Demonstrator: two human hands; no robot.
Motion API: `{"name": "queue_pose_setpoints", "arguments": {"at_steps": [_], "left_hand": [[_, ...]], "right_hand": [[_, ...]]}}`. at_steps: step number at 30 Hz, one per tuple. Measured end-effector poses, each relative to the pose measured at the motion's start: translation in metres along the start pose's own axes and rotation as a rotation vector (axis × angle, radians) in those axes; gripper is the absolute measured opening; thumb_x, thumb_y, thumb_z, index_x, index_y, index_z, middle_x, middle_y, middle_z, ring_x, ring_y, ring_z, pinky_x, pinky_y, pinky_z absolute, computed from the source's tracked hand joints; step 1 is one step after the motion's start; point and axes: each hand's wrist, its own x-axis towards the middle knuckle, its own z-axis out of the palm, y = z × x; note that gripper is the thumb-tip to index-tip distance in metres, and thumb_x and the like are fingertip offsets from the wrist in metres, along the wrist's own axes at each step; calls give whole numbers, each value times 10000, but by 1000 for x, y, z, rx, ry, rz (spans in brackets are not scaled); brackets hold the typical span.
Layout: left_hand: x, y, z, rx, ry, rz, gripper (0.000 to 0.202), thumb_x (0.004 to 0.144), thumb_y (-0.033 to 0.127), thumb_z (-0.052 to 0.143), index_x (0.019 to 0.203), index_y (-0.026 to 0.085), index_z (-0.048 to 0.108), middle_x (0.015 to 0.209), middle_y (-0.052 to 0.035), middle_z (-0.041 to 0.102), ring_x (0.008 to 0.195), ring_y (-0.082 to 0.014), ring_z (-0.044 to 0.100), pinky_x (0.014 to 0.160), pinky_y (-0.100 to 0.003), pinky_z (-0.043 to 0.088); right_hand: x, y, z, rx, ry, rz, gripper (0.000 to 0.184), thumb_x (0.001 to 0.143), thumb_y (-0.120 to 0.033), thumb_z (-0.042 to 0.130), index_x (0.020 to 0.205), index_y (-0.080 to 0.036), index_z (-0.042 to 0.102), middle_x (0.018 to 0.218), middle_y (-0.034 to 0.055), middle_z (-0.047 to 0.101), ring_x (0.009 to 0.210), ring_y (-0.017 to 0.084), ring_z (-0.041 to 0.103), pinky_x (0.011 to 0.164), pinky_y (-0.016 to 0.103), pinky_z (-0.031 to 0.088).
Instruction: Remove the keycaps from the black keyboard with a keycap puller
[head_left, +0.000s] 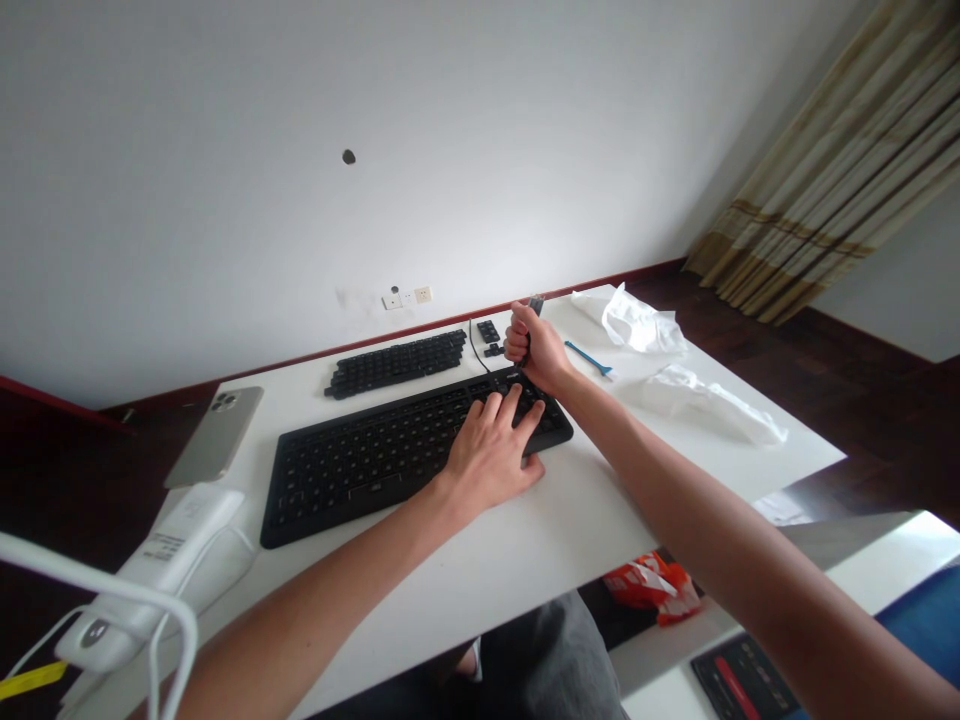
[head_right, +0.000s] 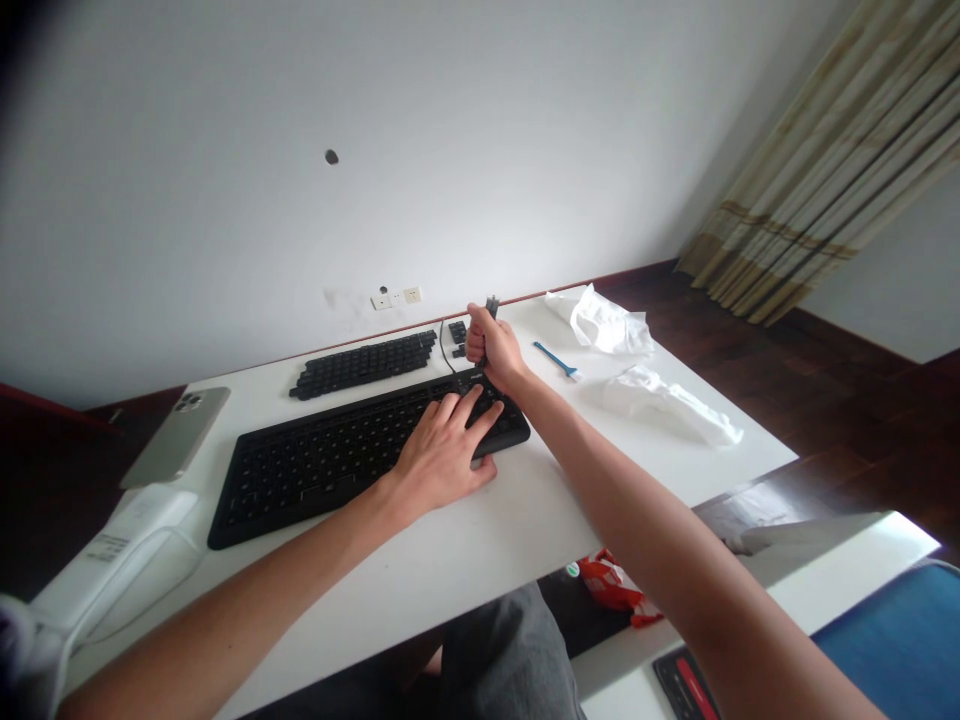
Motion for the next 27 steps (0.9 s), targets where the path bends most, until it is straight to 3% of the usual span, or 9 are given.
{"name": "queue_pose_setpoints", "arguments": {"at_steps": [11,27], "left_hand": [[-2,3,2,23,1,-21,702,935,418,614,1595,227,466,1658,-158,410,1288,-342,492,1050,-483,461],[-1,2,-1,41,-14,-17,655,996,461,557,1602,236,453,1660,-166,403,1281,-335,504,1048,-489,464]], "right_hand": [[-13,-6,10,-149,-313,58,563,846,-478,746,622,-234,292,553,-91,212,494,66,150,447,234,101],[-5,-10,-5,-7,-316,109,515,888,-370,654,631,-239,227,524,-89,193,465,72,116,396,189,159]]}}
